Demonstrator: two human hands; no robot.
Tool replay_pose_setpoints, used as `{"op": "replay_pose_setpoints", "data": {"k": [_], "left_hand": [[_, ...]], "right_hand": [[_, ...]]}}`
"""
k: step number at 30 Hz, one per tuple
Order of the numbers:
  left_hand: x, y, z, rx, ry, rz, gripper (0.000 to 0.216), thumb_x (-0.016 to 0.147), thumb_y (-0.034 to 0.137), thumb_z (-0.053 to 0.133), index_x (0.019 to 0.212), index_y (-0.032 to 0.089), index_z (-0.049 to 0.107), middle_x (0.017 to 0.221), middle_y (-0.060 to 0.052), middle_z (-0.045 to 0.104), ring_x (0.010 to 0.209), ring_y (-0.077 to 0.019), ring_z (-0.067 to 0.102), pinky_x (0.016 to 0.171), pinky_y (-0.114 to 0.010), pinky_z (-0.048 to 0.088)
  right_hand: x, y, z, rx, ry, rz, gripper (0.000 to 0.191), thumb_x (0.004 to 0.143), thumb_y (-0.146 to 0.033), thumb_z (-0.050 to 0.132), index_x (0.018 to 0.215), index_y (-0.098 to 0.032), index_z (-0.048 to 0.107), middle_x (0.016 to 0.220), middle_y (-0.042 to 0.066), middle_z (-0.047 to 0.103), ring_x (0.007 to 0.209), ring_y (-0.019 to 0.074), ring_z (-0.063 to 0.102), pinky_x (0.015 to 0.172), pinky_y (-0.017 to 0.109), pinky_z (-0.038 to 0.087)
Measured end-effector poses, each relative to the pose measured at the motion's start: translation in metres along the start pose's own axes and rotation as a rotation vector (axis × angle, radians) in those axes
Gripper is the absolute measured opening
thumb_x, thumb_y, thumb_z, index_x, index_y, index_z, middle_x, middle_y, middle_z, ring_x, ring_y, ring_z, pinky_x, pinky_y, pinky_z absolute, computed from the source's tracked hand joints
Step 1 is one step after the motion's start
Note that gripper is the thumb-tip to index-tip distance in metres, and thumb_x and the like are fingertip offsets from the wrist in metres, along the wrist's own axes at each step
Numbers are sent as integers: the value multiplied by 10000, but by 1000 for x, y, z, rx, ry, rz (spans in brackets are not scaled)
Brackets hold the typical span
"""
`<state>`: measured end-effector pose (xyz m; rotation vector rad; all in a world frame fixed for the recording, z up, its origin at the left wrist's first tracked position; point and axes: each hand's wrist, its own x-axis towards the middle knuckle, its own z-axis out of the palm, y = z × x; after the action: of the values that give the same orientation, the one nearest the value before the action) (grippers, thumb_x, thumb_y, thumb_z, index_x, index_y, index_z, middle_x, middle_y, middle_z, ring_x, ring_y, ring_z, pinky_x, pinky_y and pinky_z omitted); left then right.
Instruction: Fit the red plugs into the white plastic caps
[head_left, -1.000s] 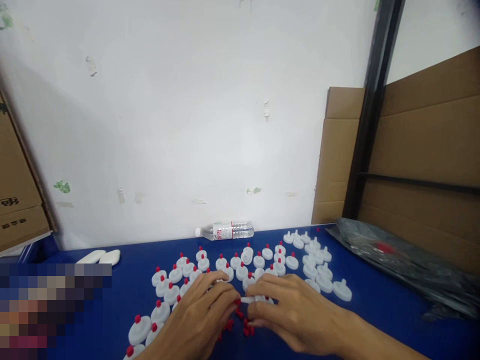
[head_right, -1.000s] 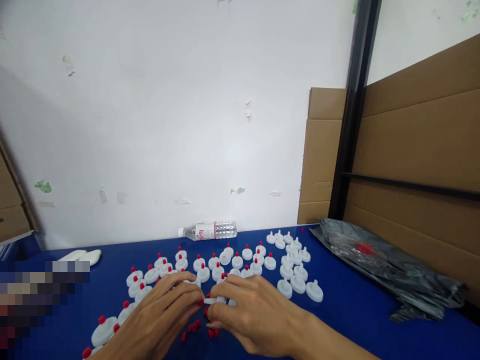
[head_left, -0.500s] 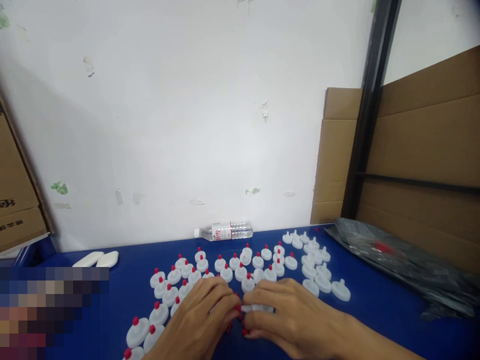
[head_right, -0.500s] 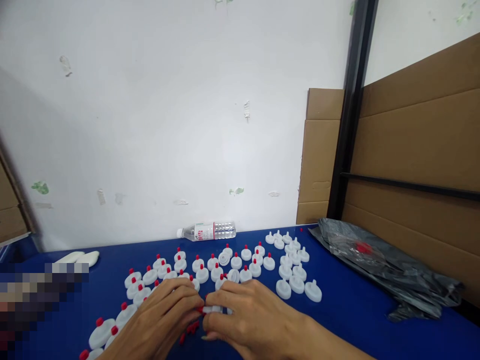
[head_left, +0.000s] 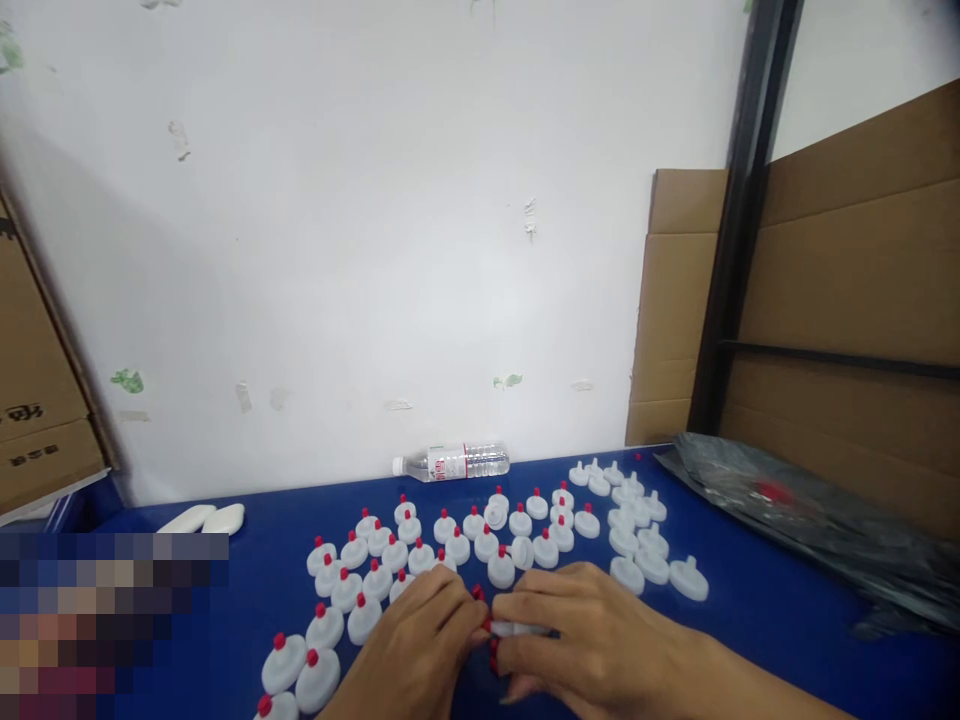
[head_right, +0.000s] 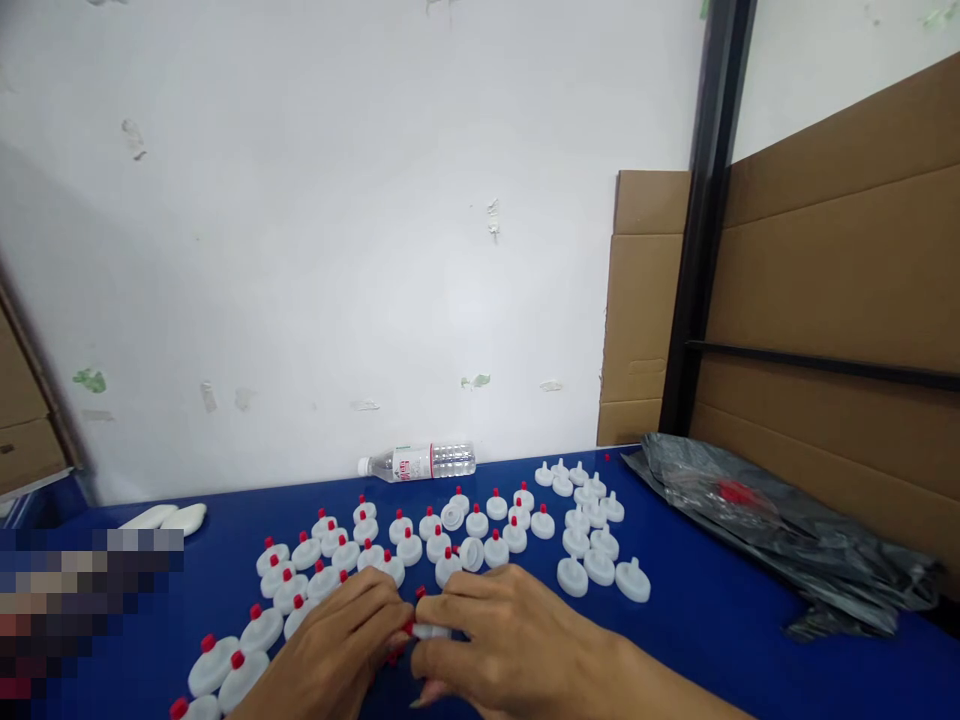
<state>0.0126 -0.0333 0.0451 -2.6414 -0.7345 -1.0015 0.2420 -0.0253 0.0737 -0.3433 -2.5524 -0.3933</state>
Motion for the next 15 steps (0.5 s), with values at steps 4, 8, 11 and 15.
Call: {"op": "replay_pose_setpoints", "data": {"k": [4,8,11,15], "left_hand": [[-3,-2,5,16,25,6,274,991,66,361,806,226,485,710,-26,594,629,-175,534,541,-287,426],[-2,-2,3,38,42,14,269,1013,91,354,819,227,481,707,-23,598,610,-169,535,535,-287,428],[0,-1,1,39,37,39,288,1002,67,340,797,230,459,689,-17,585,597,-168,521,509,-284,406],[1,3,-1,46,34,11,288,993,45,328,825,222,481,707,-27,587,640,-183,546,531,-288,434]], "right_hand": [[2,-2,0,-5,-8,-10,127,1021,-274,603,924,-205,647,899,7,705,715,140,589,567,278,448],[2,-2,1,-30,39,-22,134,1016,-261,615,903,-200,656,929,17,722,740,139,602,651,277,489],[3,-4,1,-41,48,-34,152,1019,-260,616,888,-191,654,933,27,730,746,144,611,679,278,484],[5,-7,0,-25,106,-42,172,1035,-243,579,891,-181,650,936,33,728,761,148,605,720,287,482]]}}
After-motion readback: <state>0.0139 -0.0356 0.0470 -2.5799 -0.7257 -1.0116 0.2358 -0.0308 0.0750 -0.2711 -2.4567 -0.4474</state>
